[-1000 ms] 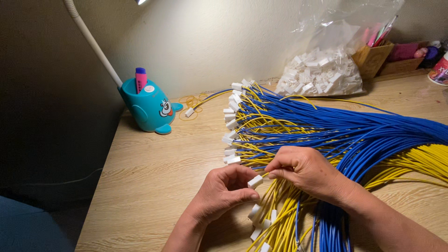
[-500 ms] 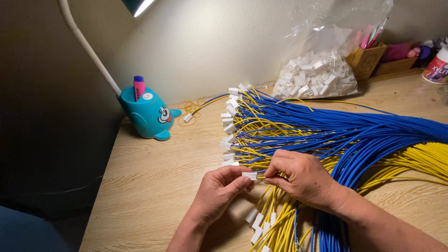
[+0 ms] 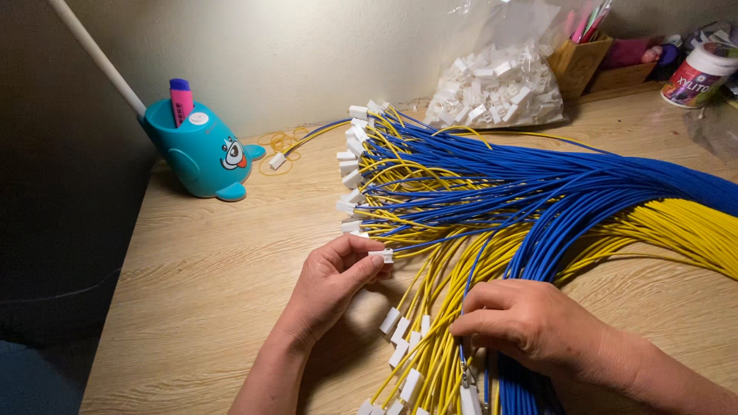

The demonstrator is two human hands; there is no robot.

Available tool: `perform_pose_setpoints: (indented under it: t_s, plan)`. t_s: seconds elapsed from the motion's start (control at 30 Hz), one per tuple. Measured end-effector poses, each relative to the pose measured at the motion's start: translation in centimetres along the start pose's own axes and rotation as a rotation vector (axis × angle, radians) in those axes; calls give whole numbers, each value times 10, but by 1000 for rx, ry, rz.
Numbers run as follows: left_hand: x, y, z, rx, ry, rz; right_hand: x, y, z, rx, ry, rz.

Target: The person inserts the ends of blue and yellow wires into small white plastic connectors. They repeatedly pick up a wire and a connector, align them, and press them together to secure the connection.

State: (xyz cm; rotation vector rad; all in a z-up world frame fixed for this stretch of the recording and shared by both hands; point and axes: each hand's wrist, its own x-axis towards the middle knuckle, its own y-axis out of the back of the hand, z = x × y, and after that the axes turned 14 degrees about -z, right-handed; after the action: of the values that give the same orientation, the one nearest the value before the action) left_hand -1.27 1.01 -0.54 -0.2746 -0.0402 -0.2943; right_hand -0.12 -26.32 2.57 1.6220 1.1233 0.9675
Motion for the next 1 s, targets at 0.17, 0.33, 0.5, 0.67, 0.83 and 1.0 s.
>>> perform_pose_setpoints:
  t_s: [0.17, 0.33, 0.5, 0.67, 0.83, 1.0]
  plan:
    - [-1, 0, 1, 0, 10, 1, 5, -2, 1, -66, 78, 148]
    - [0, 0, -1, 15, 30, 7, -2, 17, 2, 23, 46, 53]
    - [2, 3, -3, -8, 33, -1, -6, 20, -3, 124, 47, -50]
    - [0, 1, -2, 27, 21, -14, 6, 6, 1, -66, 82, 41]
    - [1, -2, -1, -13, 6, 5, 16, 17, 3, -47, 117, 94]
    - [2, 2, -4, -26, 17, 35, 43, 44, 6, 251, 137, 228]
